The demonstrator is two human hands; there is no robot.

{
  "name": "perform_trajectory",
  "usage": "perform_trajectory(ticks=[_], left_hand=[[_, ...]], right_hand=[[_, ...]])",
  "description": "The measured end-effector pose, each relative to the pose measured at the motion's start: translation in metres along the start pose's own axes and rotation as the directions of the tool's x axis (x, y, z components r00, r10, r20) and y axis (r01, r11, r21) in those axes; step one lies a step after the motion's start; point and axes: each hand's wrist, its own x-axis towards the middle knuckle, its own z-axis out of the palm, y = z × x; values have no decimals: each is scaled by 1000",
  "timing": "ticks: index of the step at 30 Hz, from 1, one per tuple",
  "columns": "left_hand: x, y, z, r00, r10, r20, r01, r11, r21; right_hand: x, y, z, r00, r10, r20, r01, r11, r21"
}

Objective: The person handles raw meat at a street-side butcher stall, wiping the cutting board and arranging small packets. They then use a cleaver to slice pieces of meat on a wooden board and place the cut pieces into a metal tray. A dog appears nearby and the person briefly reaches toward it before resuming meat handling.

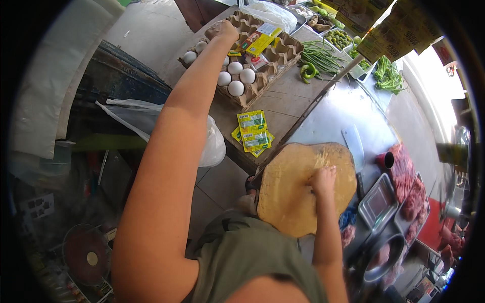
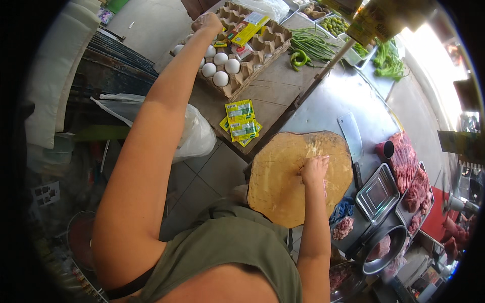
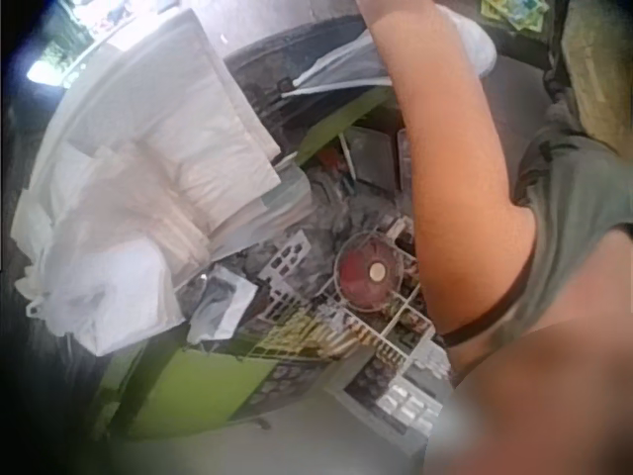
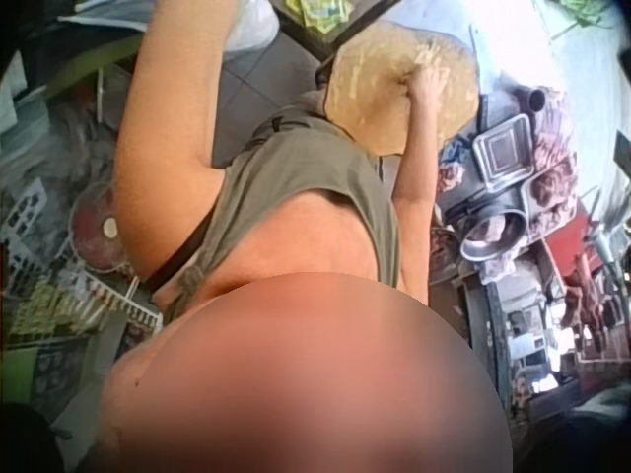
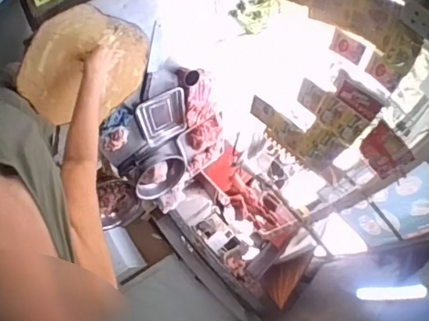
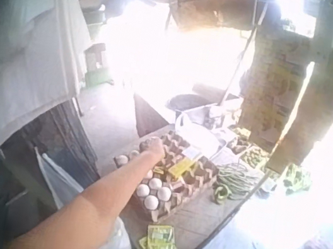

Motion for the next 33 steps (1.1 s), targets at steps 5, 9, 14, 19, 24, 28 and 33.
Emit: perform_trajectory(ticks=[5,9,14,19,24,28,33], left_hand=[[-5,-6,-5,997,57,-50,-59,997,-51],[4,-19,-11,993,-107,57,116,972,-204],[-14,-45,-35,989,-145,-1,85,583,-808],[-122,-65,-58,994,9,-108,-108,-65,-992],[-288,-58,-35,945,169,280,307,-171,-936],[-348,-54,-5,875,172,452,482,-228,-846],[-348,-56,22,861,32,508,506,-165,-847]], right_hand=[[-1,-6,-7,997,82,2,-82,997,10],[-2,-5,-2,992,123,15,-123,992,28],[-6,-5,-6,995,74,-62,-75,997,-17],[17,-33,-83,993,-17,117,23,999,-49],[65,-148,-160,596,-320,-736,671,703,237],[111,-248,-203,409,-436,-802,782,620,62],[149,-310,-219,418,-536,-733,679,721,-140]])
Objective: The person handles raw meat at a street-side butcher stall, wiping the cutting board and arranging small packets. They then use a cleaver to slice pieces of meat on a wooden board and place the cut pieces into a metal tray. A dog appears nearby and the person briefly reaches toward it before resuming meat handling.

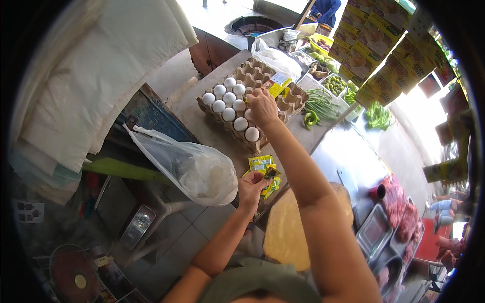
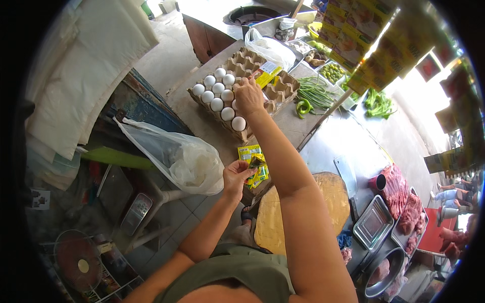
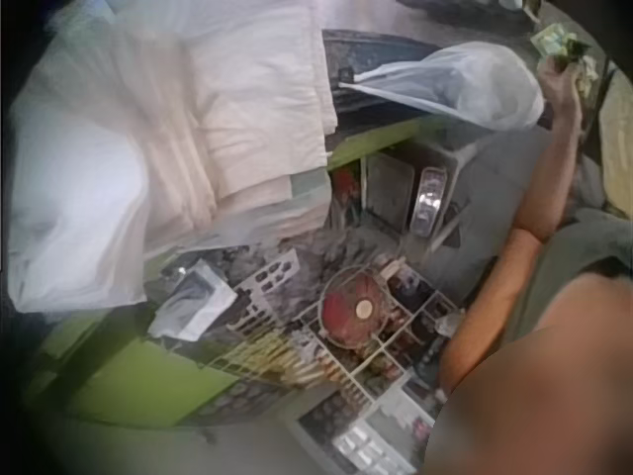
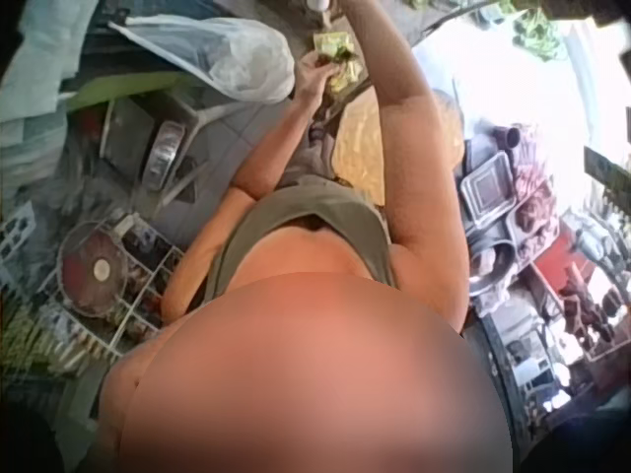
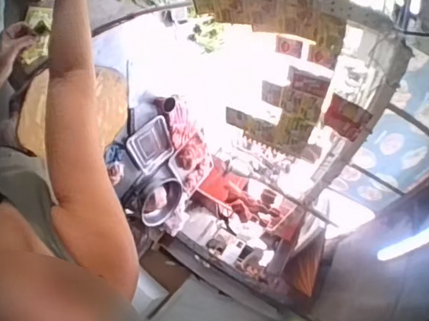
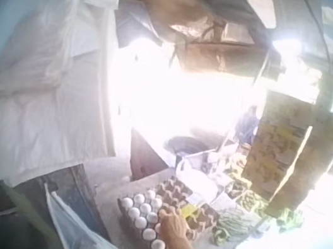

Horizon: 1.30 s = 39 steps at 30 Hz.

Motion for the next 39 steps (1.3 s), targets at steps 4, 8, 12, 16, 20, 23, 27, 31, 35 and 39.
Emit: perform_trajectory(ticks=[4,8,12,16,20,23,27,31,35,39], left_hand=[[16,-9,0,997,69,-34,-68,996,51],[23,-16,-2,990,121,-66,-108,979,172],[21,-16,-7,990,134,-43,-123,972,201],[20,-16,-6,992,124,-39,-118,985,122],[30,-25,-2,995,94,-40,-91,993,74],[42,-34,0,987,139,-77,-117,965,235],[53,-40,0,954,298,-41,-232,815,530],[48,-36,-2,885,466,1,-298,563,771],[41,-25,0,805,579,130,-387,346,855],[36,-17,2,735,638,231,-429,173,887]], right_hand=[[22,4,9,999,-20,48,27,990,-139],[35,16,2,1000,-26,1,26,999,43],[40,36,-21,932,338,132,-294,489,822],[-19,72,-54,859,498,116,-306,320,897],[-119,73,-47,785,610,-108,-409,641,650],[-177,54,-31,833,515,-201,-355,777,520],[-216,25,-12,917,375,-136,-279,847,453],[-235,15,-8,936,349,-37,-299,849,435],[-216,27,-17,921,386,57,-381,859,343],[-130,43,-28,890,402,-215,-318,886,339]])
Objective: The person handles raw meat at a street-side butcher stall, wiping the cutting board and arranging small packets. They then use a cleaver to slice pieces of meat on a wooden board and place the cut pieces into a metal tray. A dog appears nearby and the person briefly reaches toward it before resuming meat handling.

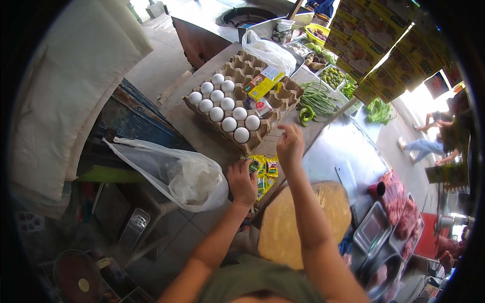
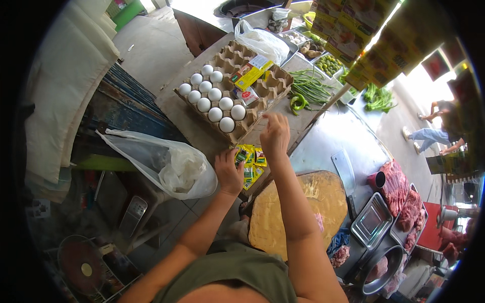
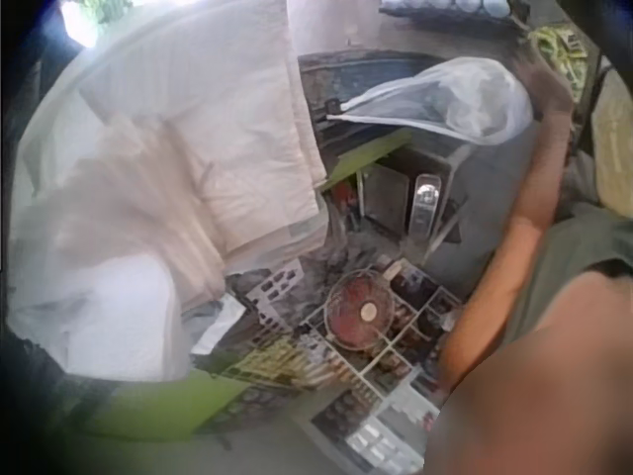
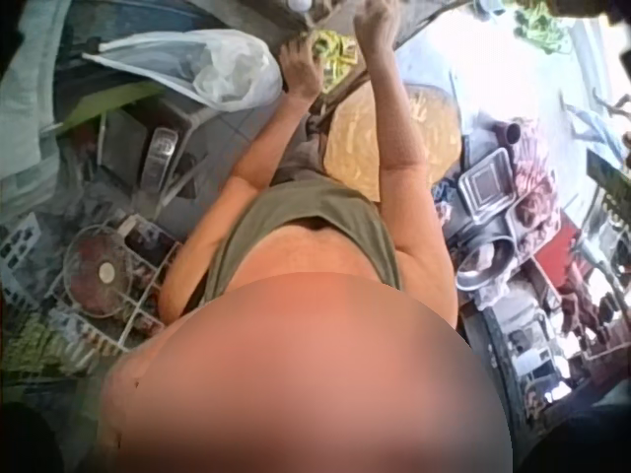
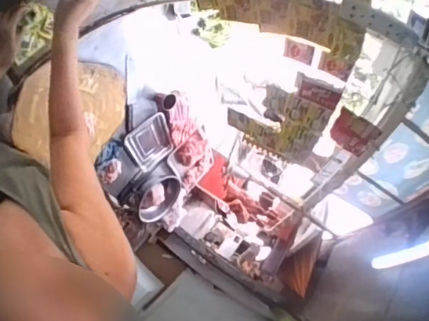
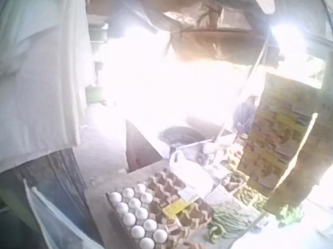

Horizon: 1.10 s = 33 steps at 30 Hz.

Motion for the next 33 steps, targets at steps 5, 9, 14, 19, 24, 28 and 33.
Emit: perform_trajectory(ticks=[5,9,14,19,24,28,33], left_hand=[[-5,1,-3,993,103,55,-105,994,29],[-11,0,-6,990,110,91,-114,993,42],[-15,0,-11,988,86,131,-99,990,102],[-16,-1,-11,986,82,143,-96,991,92],[-14,-1,-10,982,117,149,-134,985,106],[-12,-1,-12,979,99,177,-111,992,65],[-10,-3,-14,982,93,166,-93,996,-5]], right_hand=[[112,-44,43,986,-69,149,90,986,-139],[145,-63,68,861,89,500,132,911,-390],[142,-58,76,878,16,478,200,895,-398],[129,-48,67,926,-24,376,136,952,-275],[130,-46,73,961,50,274,43,945,-324],[137,-46,70,979,166,118,-151,980,-129],[161,-19,29,850,422,316,-480,374,793]])
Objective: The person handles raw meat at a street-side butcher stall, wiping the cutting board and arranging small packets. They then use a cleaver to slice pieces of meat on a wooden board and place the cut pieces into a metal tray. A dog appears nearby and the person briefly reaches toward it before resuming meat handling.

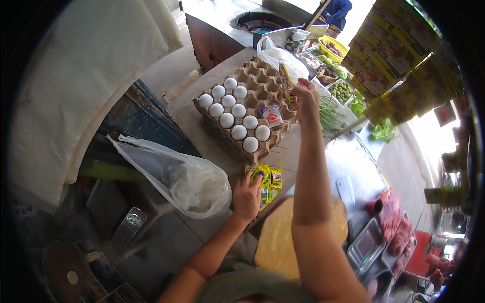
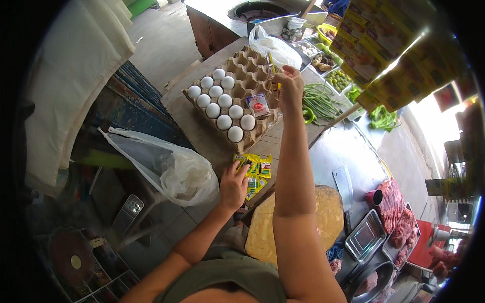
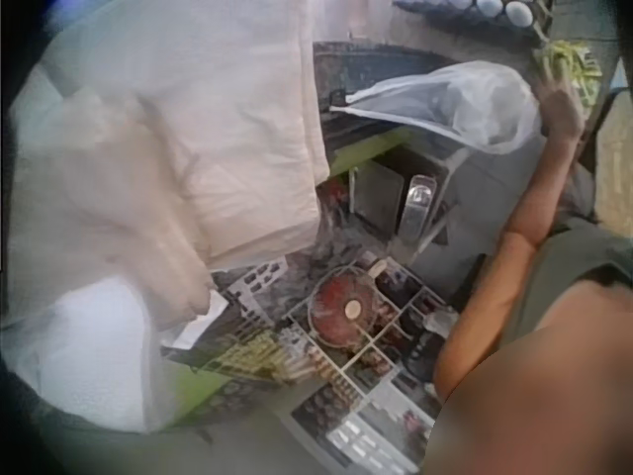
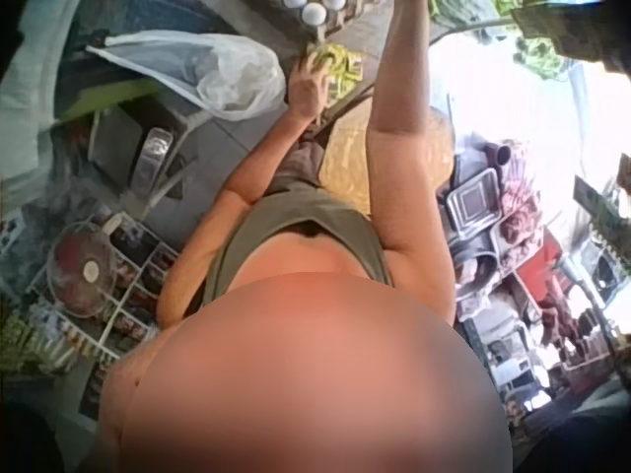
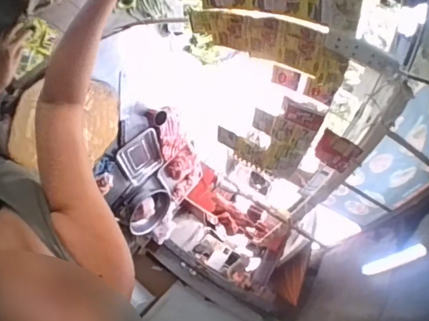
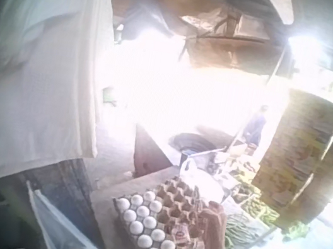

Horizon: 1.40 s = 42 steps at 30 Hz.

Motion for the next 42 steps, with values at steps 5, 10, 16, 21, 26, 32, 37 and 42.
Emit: perform_trajectory(ticks=[5,10,16,21,26,32,37,42], left_hand=[[1,1,-3,1000,-2,21,2,1000,12],[3,2,-7,999,-38,30,39,999,-38],[2,-2,-4,999,-38,25,40,998,-56],[3,-5,0,999,-32,4,32,998,-58],[3,-5,5,997,-67,-46,61,991,-122],[1,-5,2,988,-153,-15,145,960,-239],[2,-3,0,982,-186,-19,181,972,-148],[1,3,3,978,-199,-61,198,980,-22]], right_hand=[[14,4,-2,962,-3,275,39,991,-126],[11,17,-5,893,-103,437,400,625,-670],[8,21,-43,875,17,485,368,627,-686],[38,27,-43,941,-196,275,334,667,-667],[62,33,-36,941,-116,317,337,377,-863],[71,24,-32,918,-236,320,370,214,-904],[52,12,-48,881,-445,157,279,224,-934],[32,24,-53,896,-390,212,331,267,-905]])
